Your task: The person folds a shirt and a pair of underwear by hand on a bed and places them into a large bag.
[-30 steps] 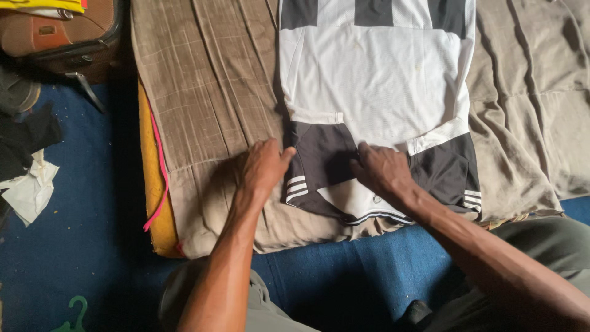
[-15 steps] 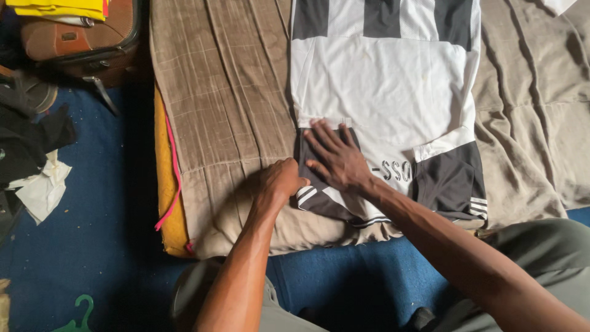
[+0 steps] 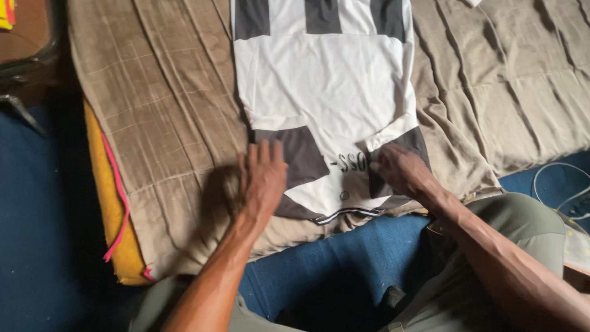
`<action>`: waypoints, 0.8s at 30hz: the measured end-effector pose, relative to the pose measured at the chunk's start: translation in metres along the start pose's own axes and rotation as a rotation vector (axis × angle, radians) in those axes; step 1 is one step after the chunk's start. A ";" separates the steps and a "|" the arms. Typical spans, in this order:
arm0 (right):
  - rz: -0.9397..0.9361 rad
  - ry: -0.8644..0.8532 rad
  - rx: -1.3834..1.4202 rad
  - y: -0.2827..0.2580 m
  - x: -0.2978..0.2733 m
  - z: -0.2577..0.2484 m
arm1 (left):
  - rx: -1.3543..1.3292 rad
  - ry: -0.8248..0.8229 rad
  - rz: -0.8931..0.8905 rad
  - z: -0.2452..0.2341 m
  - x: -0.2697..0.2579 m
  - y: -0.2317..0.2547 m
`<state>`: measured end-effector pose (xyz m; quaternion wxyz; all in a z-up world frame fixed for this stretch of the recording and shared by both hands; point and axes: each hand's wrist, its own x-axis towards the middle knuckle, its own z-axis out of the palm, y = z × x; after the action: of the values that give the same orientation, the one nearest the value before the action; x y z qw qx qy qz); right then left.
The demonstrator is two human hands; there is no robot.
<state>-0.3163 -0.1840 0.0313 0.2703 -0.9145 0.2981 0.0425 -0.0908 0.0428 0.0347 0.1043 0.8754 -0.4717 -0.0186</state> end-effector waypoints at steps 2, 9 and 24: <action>0.011 -0.102 -0.017 0.007 -0.007 0.011 | 0.014 0.152 0.225 0.004 -0.013 0.017; 0.020 -0.135 -0.056 -0.004 -0.010 0.031 | -0.088 -0.424 0.366 0.003 -0.017 0.019; 0.068 0.399 -0.334 0.067 0.021 0.038 | 0.111 0.040 0.311 0.004 0.003 -0.019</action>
<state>-0.3336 -0.2201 -0.0377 0.0500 -0.9261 0.3651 -0.0812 -0.0745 0.0500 0.0275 0.0668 0.7964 -0.5997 0.0414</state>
